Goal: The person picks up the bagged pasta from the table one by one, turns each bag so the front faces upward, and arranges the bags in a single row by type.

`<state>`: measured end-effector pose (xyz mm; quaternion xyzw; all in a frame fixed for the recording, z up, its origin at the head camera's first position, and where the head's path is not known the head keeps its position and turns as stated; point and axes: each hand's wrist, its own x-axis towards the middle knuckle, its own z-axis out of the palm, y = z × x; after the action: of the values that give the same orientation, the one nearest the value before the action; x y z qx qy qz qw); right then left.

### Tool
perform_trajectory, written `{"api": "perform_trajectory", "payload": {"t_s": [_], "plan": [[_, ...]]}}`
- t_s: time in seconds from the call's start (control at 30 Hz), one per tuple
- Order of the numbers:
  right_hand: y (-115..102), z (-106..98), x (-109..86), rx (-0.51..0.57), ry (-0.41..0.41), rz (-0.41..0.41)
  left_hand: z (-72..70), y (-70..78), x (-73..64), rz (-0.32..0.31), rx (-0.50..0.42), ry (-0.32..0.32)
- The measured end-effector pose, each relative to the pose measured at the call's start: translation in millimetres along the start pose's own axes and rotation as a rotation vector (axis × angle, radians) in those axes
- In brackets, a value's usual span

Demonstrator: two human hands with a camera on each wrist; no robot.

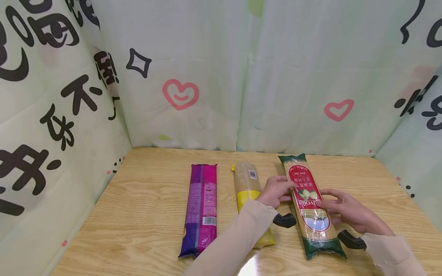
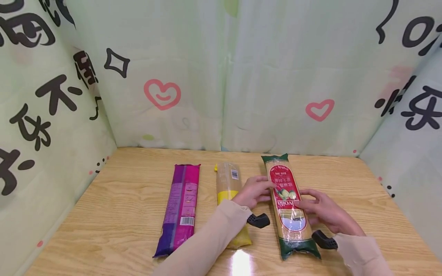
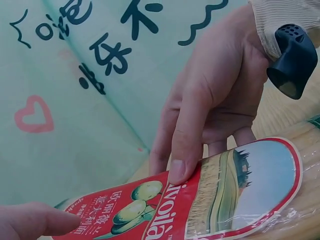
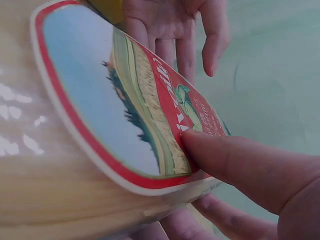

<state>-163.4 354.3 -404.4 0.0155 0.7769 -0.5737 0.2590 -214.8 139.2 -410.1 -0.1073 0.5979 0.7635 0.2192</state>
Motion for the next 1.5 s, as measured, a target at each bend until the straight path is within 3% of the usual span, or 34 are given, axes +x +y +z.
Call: {"api": "perform_trajectory", "payload": {"t_s": [0.27, 0.63, 0.93, 1.03, 1.4, 1.5], "plan": [[5, -1, -3.9, -0.074, 0.066, 0.044, 6.8, -8.8, 2.5, -0.031, 0.007, -0.019], [3, 0, -3.9, -0.223, 0.175, 0.067, 0.7, -10.9, 4.9, -0.012, 0.027, -0.13], [-6, -4, -14.9, -0.43, 0.26, -0.023, -3.1, -8.0, 4.5, 0.058, 0.022, -0.089], [-10, -5, -18.3, -0.434, 0.271, -0.05, -6.4, -4.9, 4.5, 0.064, 0.04, -0.077], [-21, 14, -13.7, -0.377, 0.261, -0.126, -28.2, -0.6, 3.6, 0.095, 0.1, -0.132], [-26, 18, -13.3, -0.38, 0.278, -0.129, -31.8, 3.2, 3.5, 0.106, 0.106, -0.175]]}}
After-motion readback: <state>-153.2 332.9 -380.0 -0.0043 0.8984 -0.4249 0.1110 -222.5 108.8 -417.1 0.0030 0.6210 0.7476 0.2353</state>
